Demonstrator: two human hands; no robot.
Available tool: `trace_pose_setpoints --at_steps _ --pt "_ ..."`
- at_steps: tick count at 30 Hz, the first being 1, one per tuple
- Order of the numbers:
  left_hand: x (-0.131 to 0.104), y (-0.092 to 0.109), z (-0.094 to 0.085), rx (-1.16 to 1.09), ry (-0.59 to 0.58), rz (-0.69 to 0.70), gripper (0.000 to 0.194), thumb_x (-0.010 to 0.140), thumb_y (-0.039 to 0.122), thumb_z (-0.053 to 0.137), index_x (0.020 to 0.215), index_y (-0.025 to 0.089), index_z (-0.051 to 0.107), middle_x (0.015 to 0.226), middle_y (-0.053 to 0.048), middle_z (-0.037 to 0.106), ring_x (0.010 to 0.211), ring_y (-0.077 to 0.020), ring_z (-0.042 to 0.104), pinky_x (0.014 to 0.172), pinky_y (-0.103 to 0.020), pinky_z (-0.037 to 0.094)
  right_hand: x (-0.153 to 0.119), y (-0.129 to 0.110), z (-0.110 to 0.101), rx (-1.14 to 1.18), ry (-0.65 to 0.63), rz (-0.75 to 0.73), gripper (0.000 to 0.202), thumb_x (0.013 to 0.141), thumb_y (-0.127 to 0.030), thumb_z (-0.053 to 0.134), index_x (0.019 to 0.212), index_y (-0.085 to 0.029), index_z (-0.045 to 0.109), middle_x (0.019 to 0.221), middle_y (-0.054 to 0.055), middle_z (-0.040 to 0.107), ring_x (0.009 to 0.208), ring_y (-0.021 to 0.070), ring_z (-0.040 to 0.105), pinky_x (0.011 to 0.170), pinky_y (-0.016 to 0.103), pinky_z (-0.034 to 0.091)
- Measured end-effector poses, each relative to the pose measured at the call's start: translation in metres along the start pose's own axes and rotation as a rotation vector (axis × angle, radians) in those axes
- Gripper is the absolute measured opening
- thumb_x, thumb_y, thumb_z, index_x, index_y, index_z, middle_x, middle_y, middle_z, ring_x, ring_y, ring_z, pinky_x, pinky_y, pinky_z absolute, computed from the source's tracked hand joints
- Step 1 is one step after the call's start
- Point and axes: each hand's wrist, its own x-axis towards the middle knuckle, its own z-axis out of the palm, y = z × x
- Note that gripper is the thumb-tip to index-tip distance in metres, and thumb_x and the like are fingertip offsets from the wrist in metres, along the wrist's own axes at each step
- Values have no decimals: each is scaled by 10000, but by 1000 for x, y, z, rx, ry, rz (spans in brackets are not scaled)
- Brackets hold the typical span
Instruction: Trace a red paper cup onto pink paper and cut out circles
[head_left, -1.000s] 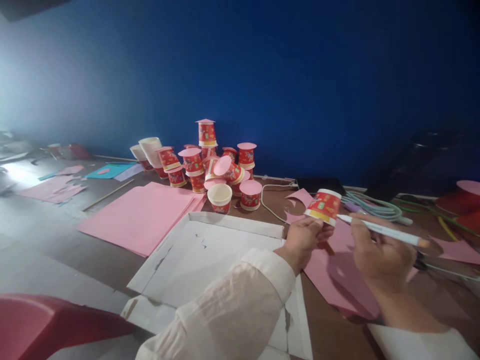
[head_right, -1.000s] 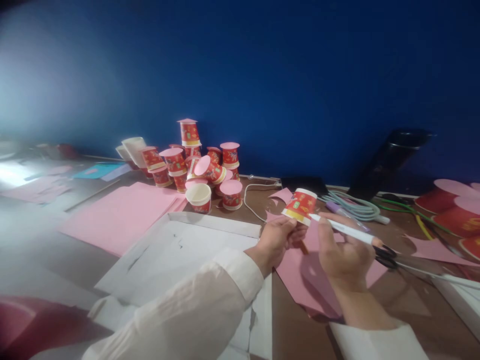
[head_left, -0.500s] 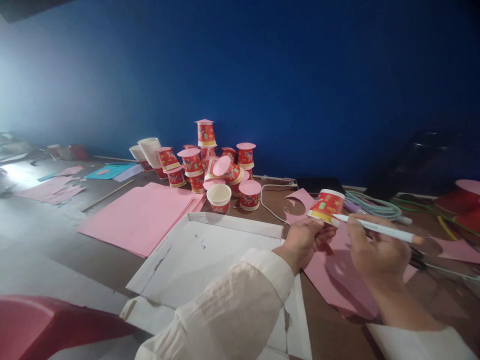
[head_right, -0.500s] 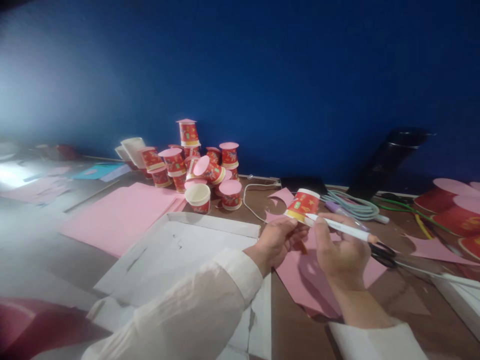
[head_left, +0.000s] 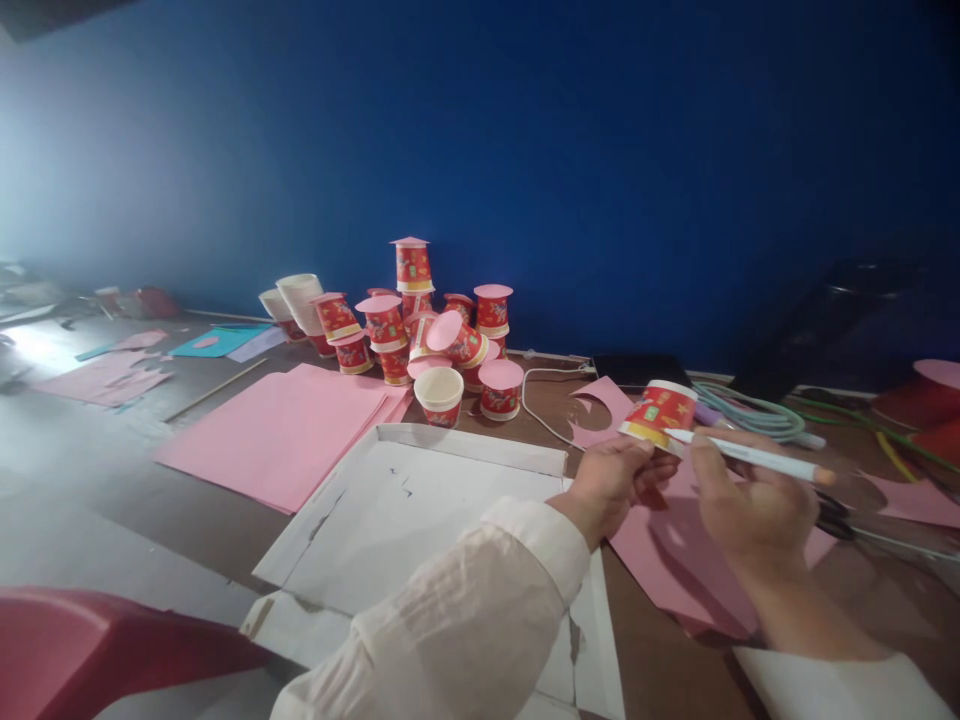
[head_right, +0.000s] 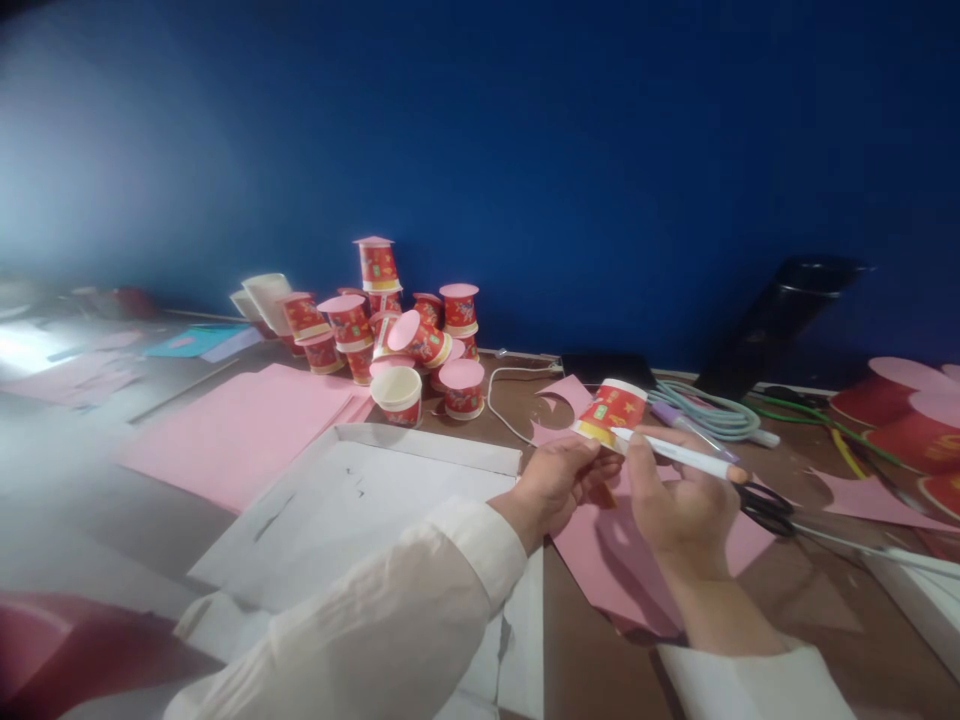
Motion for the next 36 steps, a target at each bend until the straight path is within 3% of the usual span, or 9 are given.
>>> trace_pose_setpoints --at_steps 5,13,19,22,28,36 --pt "2 -3 -3 60 -35 -21 112 822 187 768 794 93 716 785 -95 720 779 -176 715 796 -279 556 -3 -1 0 -3 -23 16 295 818 -453 616 867 -201 761 862 81 790 791 247 723 806 393 550" --pt "3 -2 -3 65 7 9 147 820 229 788 792 112 704 759 -87 715 741 -167 712 807 -287 550 -2 -5 -6 -39 -49 72 219 834 -404 615 864 -231 747 897 98 789 855 284 727 866 442 540" --pt "3 -6 -7 233 -71 -20 247 804 361 786 797 131 698 779 -84 717 767 -195 705 607 -245 496 -4 -5 -3 -17 -57 13 249 852 -426 616 885 -215 743 923 109 789 916 295 740 892 447 549" --pt "4 -8 -9 255 -84 19 295 777 405 808 771 133 695 760 -76 705 756 -192 696 600 -245 490 -4 -5 -2 -1 -63 11 260 840 -429 621 886 -205 745 920 114 788 911 297 741 880 444 556" --pt "7 -8 -8 209 -20 27 190 807 293 774 778 118 707 775 -89 716 736 -165 678 684 -271 533 -2 -4 -4 -28 -54 36 212 837 -395 610 865 -226 735 899 100 791 872 280 736 869 428 551" --pt "1 -5 -8 424 -36 90 211 855 269 659 688 143 688 699 -52 667 653 -149 616 590 -249 504 -2 -8 -4 -19 -66 -18 240 859 -427 609 869 -227 741 929 103 811 901 277 759 866 412 566"
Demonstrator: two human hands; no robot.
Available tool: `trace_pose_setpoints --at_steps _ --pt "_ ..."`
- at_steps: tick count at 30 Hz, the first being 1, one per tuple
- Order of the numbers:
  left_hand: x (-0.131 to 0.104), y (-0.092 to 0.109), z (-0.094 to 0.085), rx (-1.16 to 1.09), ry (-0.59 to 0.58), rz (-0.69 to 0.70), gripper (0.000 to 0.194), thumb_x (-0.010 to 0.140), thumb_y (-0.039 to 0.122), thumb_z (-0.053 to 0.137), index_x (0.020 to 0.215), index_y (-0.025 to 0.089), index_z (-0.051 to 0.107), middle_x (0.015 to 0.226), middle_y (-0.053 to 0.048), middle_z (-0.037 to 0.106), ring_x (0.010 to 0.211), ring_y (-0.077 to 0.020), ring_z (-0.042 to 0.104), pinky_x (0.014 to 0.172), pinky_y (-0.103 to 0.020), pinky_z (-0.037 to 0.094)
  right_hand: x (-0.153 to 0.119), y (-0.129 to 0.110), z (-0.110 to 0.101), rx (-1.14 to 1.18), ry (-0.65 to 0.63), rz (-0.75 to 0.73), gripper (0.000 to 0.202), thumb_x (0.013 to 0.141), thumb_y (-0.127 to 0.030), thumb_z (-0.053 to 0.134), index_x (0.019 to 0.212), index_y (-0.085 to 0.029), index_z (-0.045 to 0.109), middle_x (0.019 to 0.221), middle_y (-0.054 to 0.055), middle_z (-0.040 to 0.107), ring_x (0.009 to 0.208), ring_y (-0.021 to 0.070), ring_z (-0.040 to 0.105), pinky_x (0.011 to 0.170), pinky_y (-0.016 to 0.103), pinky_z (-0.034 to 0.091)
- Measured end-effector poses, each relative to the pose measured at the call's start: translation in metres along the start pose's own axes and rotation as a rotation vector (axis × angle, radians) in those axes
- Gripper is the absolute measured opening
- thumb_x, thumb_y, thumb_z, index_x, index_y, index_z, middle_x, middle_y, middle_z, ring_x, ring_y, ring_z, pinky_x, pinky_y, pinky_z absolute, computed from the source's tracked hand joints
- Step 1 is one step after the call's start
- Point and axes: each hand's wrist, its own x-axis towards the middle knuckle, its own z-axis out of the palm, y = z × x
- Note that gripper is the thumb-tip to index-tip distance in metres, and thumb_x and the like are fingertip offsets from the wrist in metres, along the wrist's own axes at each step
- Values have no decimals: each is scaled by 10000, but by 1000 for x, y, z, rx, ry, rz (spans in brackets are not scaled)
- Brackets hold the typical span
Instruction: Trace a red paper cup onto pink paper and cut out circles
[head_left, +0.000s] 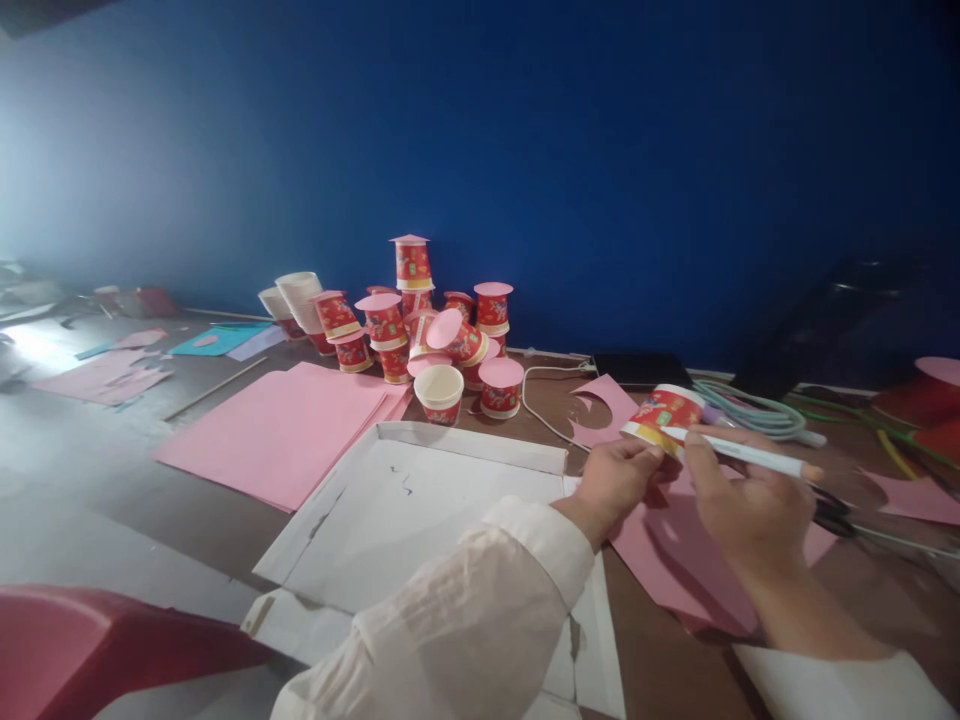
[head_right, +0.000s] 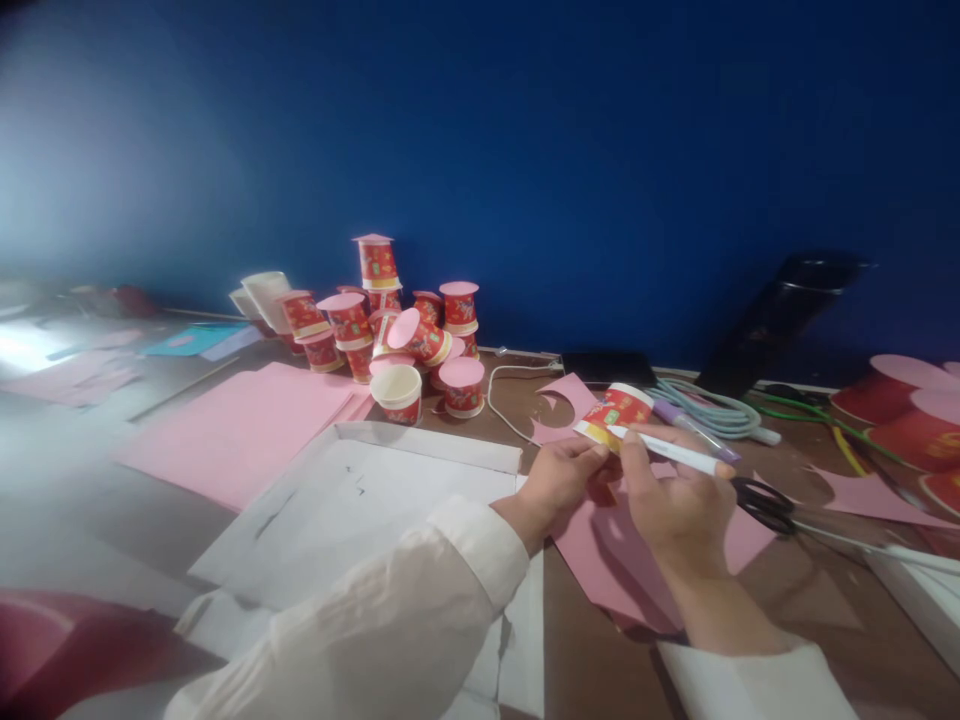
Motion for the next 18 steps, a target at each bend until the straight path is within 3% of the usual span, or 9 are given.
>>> trace_pose_setpoints --at_steps 6,13,18 --pt "-5 8 1 145 27 -19 240 851 296 665 646 172 665 665 -32 649 584 -139 583 627 -269 536 0 3 4 -47 -17 9 248 829 -428 627 873 -222 758 905 87 813 886 273 762 808 377 565" --pt "-8 12 -1 297 70 98 265 870 207 631 607 187 646 687 -21 646 715 -163 598 852 -305 532 1 3 4 -7 -45 -11 228 824 -407 632 850 -215 753 879 77 807 866 257 762 818 357 554" --pt "-8 13 0 320 84 91 270 850 162 625 582 195 626 663 0 621 689 -157 580 808 -286 508 -1 5 5 13 -94 12 231 831 -429 647 868 -229 757 901 67 807 888 265 752 836 376 549"
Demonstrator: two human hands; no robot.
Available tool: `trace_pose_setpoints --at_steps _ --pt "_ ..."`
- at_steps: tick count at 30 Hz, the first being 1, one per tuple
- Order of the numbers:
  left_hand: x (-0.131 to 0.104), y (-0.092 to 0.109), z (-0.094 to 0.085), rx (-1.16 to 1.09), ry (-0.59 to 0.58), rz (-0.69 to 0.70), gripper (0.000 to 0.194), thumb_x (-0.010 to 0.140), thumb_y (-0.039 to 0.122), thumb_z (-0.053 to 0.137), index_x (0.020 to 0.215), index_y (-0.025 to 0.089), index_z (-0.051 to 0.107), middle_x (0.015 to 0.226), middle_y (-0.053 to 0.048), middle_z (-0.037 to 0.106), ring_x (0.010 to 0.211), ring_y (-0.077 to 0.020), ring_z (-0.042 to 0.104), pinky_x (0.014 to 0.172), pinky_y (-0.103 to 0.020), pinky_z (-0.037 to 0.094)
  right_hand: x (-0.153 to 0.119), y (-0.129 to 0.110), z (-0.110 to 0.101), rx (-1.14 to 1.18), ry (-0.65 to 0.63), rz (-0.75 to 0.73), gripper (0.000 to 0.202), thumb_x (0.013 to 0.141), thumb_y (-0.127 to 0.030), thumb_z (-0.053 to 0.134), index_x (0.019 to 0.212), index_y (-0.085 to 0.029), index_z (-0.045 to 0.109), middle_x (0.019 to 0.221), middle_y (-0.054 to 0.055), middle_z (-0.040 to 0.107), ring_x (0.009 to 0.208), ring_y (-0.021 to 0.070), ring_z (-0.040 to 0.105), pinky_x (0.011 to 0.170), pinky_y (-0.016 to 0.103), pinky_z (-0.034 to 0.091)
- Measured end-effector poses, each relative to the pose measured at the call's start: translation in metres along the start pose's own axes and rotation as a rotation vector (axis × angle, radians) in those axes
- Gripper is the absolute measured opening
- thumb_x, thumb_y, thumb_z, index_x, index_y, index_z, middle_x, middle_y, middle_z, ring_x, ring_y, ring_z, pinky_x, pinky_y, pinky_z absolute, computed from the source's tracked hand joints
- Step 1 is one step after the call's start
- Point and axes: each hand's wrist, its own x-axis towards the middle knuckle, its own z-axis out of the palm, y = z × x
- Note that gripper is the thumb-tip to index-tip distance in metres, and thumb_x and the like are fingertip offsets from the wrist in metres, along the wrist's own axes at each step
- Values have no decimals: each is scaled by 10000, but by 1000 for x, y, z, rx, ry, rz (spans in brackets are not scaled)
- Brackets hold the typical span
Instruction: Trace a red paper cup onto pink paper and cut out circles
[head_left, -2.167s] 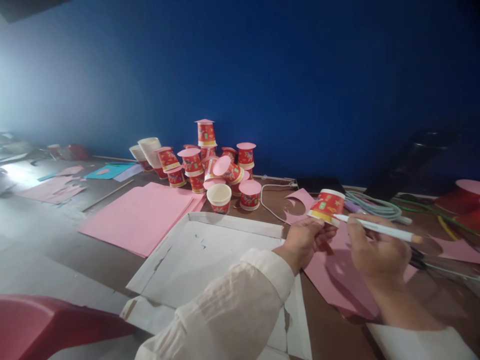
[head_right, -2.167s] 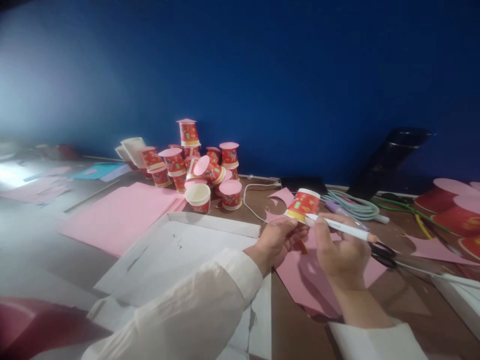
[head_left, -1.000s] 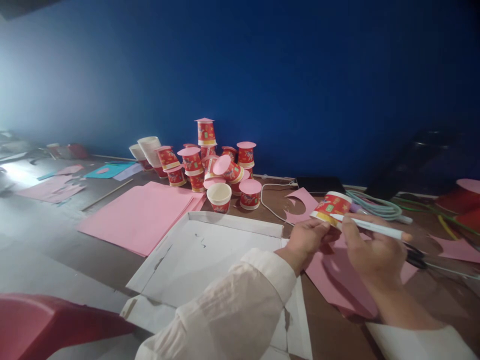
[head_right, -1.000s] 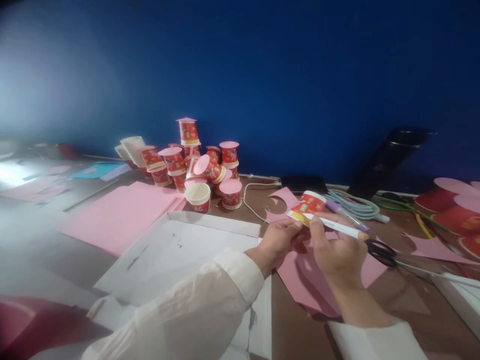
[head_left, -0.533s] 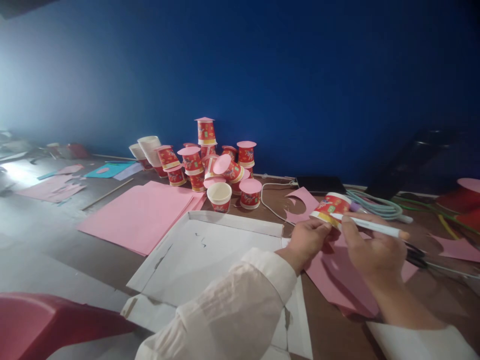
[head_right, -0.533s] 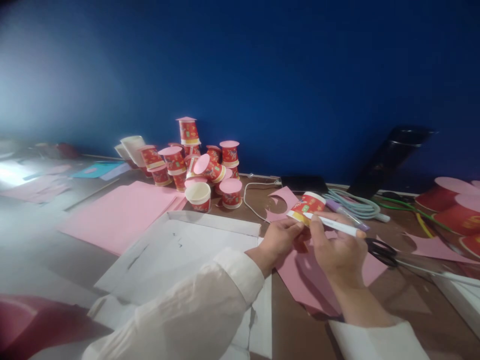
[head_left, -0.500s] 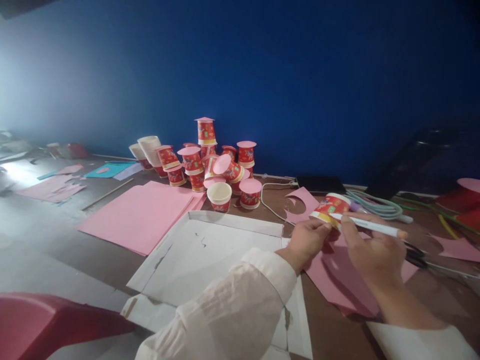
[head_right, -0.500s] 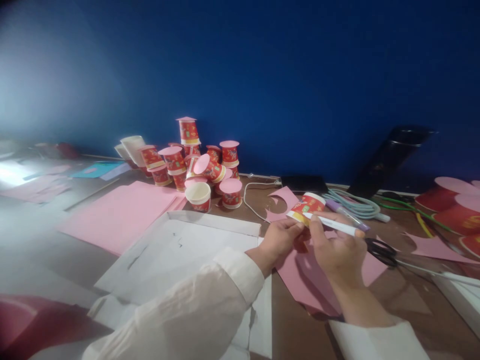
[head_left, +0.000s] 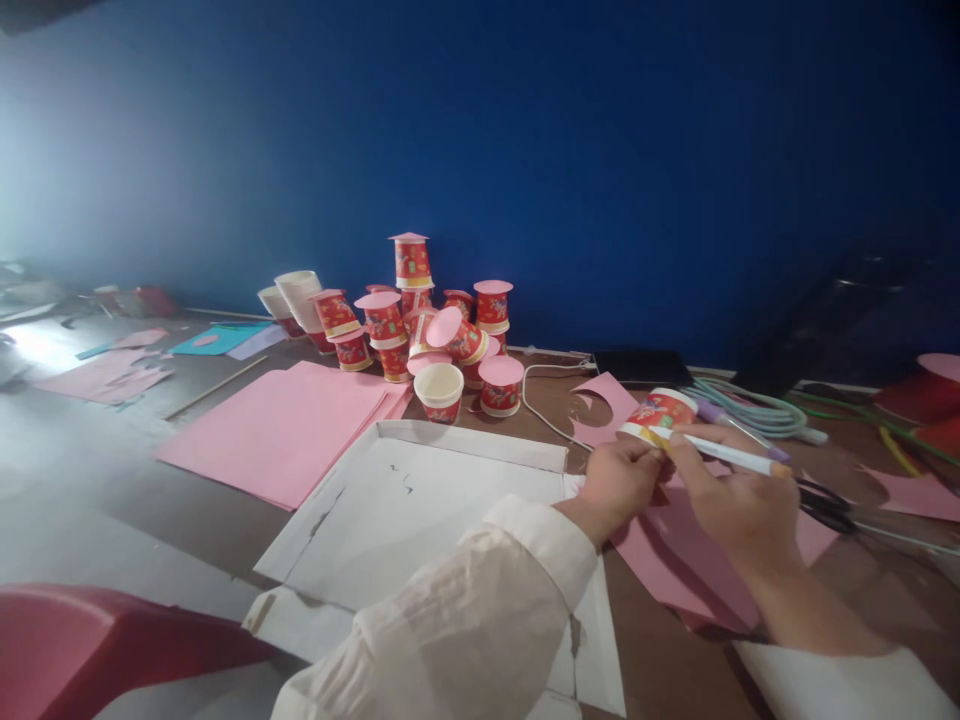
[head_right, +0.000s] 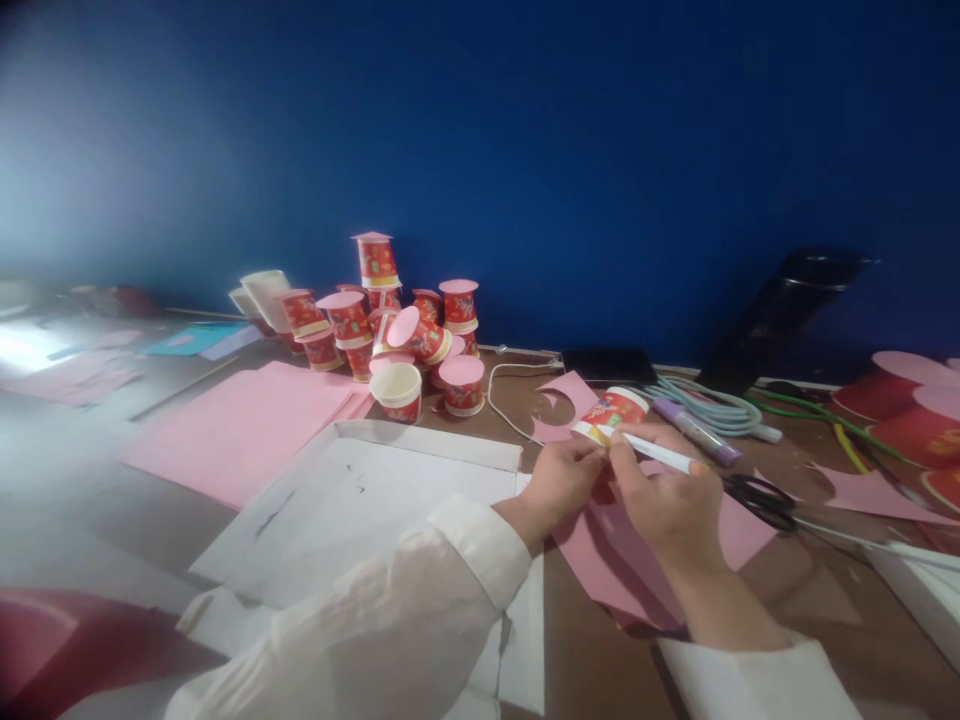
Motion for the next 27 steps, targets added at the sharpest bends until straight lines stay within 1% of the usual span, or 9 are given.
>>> trace_pose_setpoints --at_steps 3,8,10,12,16,19,22,25,27 --pt "2 -3 2 -54 -6 -27 257 860 161 626 606 192 639 669 -5 634 676 -154 589 782 -285 510 1 1 0 -8 32 -15 227 826 -419 645 849 -223 755 884 75 801 883 269 751 842 378 549" --pt "8 -12 5 -198 -1 -93 242 877 177 586 644 186 650 689 -20 646 614 -154 596 707 -303 525 3 3 -2 -82 61 36 239 796 -407 629 842 -221 771 848 77 800 719 241 722 724 354 535" --pt "7 -12 5 -171 -19 -81 244 876 194 591 639 186 649 683 -18 641 598 -153 586 702 -307 527 3 4 -2 -76 61 20 249 798 -412 628 850 -217 774 854 81 804 742 245 731 731 353 534" --pt "5 -9 3 -112 -31 -58 253 866 199 610 614 187 642 668 -15 633 613 -153 586 737 -306 529 2 4 -1 -45 56 -11 259 806 -427 634 843 -209 769 862 87 804 805 260 746 770 360 539" --pt "3 -5 2 -110 -1 -38 225 836 222 671 615 189 653 687 -20 645 666 -168 617 817 -324 536 2 2 0 -35 49 -14 240 812 -408 644 847 -207 770 873 82 805 827 257 749 784 360 537" --pt "5 -8 2 -175 -2 -74 228 854 243 642 633 192 646 672 -18 632 637 -166 611 787 -328 540 2 2 -2 -60 71 -1 233 810 -390 628 835 -211 774 868 80 806 806 250 749 766 355 535" --pt "5 -8 1 -96 -25 -37 255 860 218 607 608 193 635 646 -14 619 654 -163 604 790 -308 529 2 2 -2 -39 51 -4 230 812 -401 634 833 -214 767 860 78 805 815 251 748 780 356 541" --pt "3 -4 0 -35 -17 5 274 838 177 625 565 189 618 659 -13 626 698 -157 596 774 -273 516 2 1 0 -11 15 -31 239 823 -423 641 827 -214 757 846 73 803 814 252 747 789 365 549" --pt "2 -2 1 -132 -18 -65 242 844 161 618 603 179 635 672 -12 633 672 -150 589 705 -264 510 2 0 0 4 51 -31 257 823 -430 632 824 -207 760 848 79 806 829 259 753 802 377 560"
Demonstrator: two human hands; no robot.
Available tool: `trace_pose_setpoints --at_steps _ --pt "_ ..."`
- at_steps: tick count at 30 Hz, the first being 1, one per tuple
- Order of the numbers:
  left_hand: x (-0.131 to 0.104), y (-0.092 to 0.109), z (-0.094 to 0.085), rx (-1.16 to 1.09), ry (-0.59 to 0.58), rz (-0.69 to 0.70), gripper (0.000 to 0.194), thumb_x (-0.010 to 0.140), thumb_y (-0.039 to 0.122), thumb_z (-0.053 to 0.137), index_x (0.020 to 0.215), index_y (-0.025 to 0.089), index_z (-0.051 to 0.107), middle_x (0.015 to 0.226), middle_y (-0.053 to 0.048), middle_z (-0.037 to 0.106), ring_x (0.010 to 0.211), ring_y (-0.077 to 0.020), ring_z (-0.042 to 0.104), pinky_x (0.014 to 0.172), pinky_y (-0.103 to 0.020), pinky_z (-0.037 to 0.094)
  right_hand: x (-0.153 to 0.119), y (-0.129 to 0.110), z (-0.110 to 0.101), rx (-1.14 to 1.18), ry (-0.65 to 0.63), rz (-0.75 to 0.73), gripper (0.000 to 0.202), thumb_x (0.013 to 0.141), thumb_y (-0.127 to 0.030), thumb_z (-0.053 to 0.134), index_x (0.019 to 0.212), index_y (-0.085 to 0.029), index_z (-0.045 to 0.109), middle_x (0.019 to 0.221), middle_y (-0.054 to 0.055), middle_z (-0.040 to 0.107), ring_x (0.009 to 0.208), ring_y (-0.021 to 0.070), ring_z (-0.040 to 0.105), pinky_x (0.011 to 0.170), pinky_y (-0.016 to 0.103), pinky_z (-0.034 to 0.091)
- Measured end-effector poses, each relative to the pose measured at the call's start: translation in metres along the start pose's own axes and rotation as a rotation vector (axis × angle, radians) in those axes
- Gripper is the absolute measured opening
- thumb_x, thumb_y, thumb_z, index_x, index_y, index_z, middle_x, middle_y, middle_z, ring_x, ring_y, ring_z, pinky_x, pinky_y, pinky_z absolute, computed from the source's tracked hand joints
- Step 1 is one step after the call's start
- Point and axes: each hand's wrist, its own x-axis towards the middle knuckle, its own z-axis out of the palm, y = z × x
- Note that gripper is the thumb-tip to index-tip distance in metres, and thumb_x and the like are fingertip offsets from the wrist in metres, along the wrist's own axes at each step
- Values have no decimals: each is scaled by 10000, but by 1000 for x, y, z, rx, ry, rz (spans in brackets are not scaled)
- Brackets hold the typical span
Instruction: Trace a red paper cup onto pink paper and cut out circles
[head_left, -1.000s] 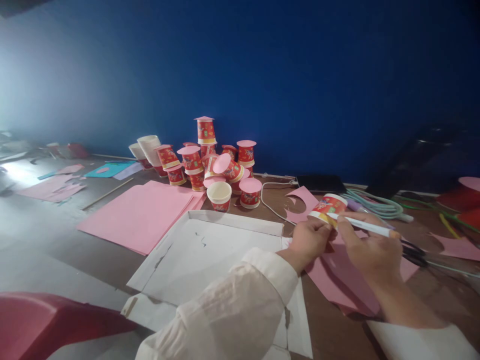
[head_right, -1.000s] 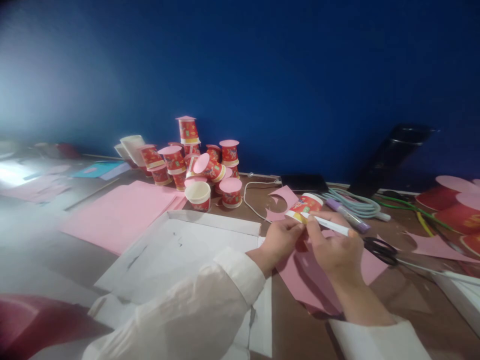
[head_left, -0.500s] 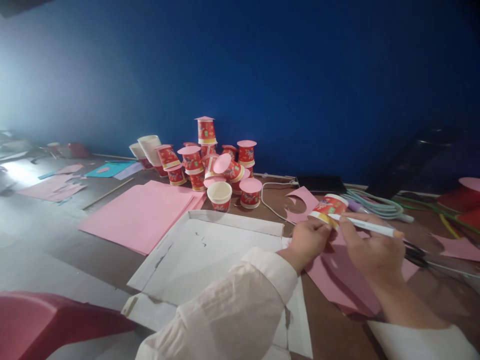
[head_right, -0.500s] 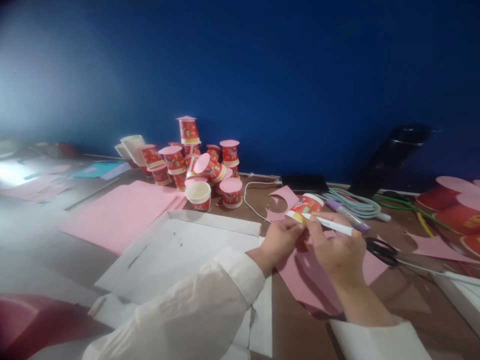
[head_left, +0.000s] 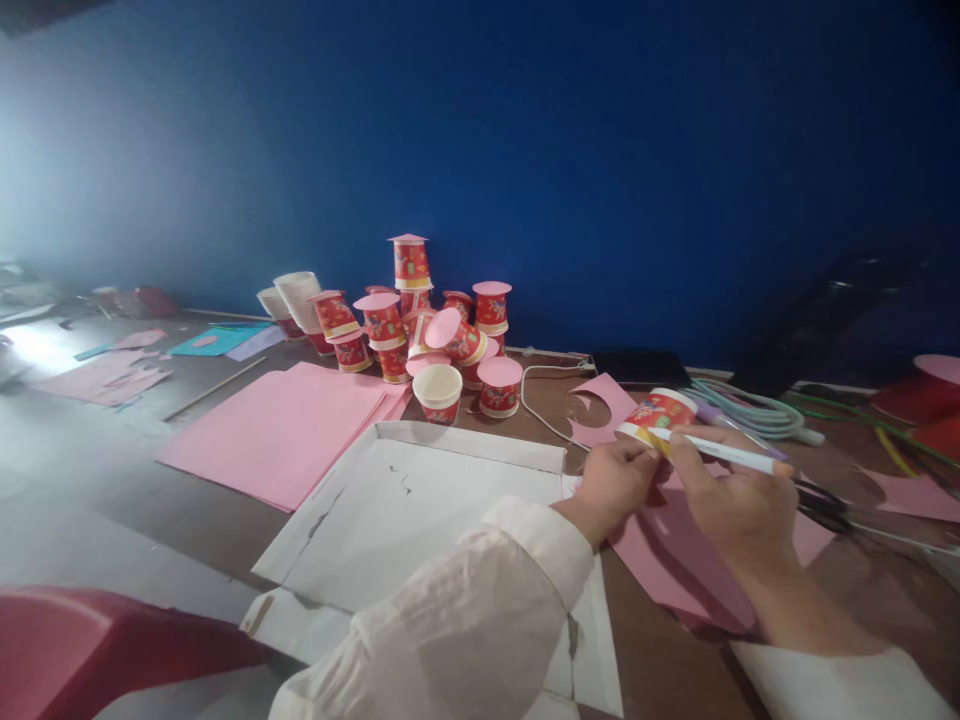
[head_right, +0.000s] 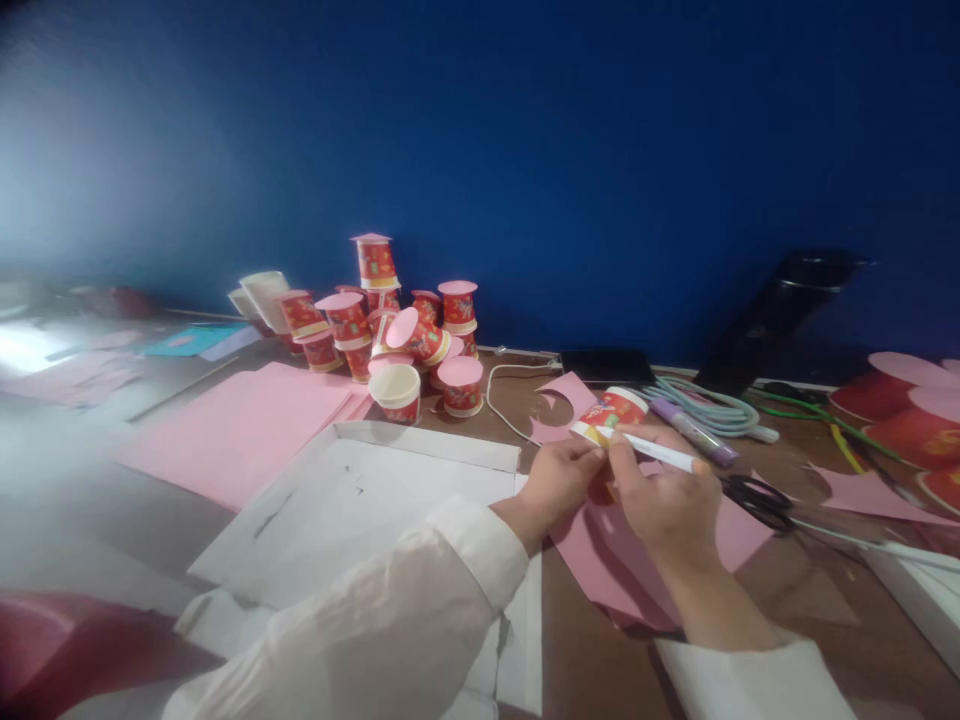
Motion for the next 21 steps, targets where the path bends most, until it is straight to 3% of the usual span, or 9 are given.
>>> trace_pose_setpoints --at_steps 4,8,13,21 --pt "3 1 3 -373 -2 -172 135 872 147 615 755 138 681 739 -46 679 631 -138 617 624 -254 498 3 -3 -3 55 168 35 261 796 -398 638 824 -179 778 857 107 808 817 263 759 789 388 584" --pt "4 4 4 -602 16 -201 84 856 79 641 792 100 692 751 -79 704 655 -127 668 723 -242 544 4 -2 -5 65 180 62 280 794 -399 654 846 -159 787 830 113 799 756 253 745 744 382 587" --pt "5 3 2 -635 -8 -197 166 893 40 581 802 91 710 741 -81 713 660 -124 677 762 -245 566 1 2 -2 99 130 42 304 810 -420 651 862 -156 793 876 129 809 825 273 762 823 407 592" --pt "5 0 5 -632 9 -164 85 845 70 691 764 94 709 750 -88 707 703 -144 693 850 -285 570 -1 -2 -2 55 85 49 300 816 -433 624 855 -180 780 877 103 807 839 263 762 830 379 581"
